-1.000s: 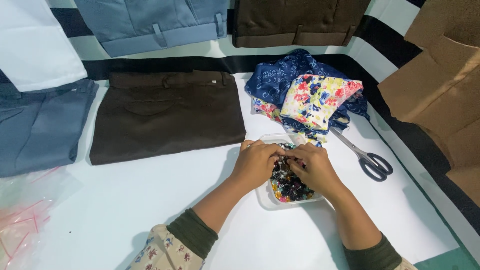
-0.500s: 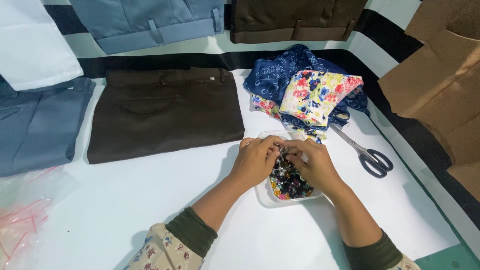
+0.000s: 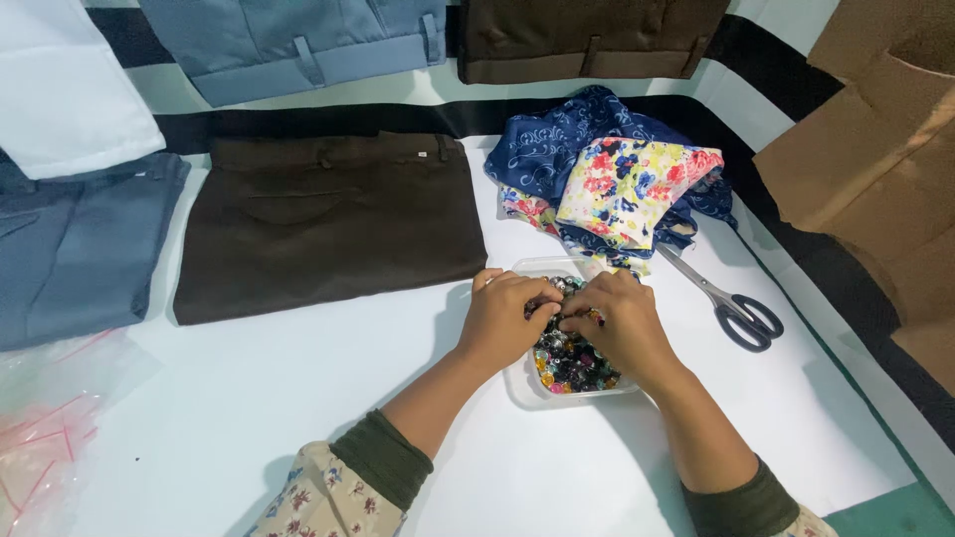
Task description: Sorting and bagging small black buttons into plastic bags
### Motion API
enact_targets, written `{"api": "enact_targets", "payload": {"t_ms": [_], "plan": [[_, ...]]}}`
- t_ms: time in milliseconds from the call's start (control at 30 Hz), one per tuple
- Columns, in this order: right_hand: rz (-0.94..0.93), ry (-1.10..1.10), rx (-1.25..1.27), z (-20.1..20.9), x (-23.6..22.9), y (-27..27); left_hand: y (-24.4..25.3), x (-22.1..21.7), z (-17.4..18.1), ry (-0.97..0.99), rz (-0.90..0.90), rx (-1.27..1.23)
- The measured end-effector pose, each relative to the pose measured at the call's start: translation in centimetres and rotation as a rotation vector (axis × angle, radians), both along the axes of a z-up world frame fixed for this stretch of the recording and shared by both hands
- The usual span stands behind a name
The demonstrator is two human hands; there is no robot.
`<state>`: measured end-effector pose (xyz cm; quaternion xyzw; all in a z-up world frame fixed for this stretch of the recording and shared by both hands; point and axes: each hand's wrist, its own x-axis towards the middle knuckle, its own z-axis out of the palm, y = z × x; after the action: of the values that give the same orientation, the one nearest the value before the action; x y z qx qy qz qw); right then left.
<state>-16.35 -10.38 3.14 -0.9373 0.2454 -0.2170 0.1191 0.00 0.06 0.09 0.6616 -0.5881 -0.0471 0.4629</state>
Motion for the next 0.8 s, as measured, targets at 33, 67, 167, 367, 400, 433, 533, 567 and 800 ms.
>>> {"api": "enact_targets", "payload": {"t_ms": [33,67,167,367,400,433,533,567,800], "plan": [[0.0,-0.001,-0.001,0.1,0.0,0.0,0.0,0.0,0.0,-0.001,0.0,-0.001],[-0.019,0.055,-0.008,0.3,0.0,0.1,0.1,0.0,0.0,-0.009,-0.007,-0.014],[-0.033,0.127,-0.023,0.6,0.1,0.4,0.2,0.0,-0.5,-0.028,-0.01,-0.027],[-0.004,0.153,-0.039,1.1,0.2,1.0,1.2,-0.3,-0.7,-0.047,-0.01,-0.046],[0.003,0.162,-0.049,1.2,0.3,1.1,1.4,-0.4,-0.8,-0.049,-0.013,-0.056],[0.006,0.16,-0.051,1.1,0.2,1.0,1.7,-0.4,-0.8,-0.052,-0.009,-0.059],[0.053,0.142,-0.078,0.7,0.2,0.8,2.5,-0.6,-0.9,-0.04,-0.007,-0.094],[0.061,0.129,-0.071,0.5,0.2,0.8,2.8,-0.7,-0.7,-0.047,-0.013,-0.095],[0.026,0.115,-0.069,0.2,0.0,1.2,3.2,-1.0,-1.0,-0.061,-0.008,-0.133]]}}
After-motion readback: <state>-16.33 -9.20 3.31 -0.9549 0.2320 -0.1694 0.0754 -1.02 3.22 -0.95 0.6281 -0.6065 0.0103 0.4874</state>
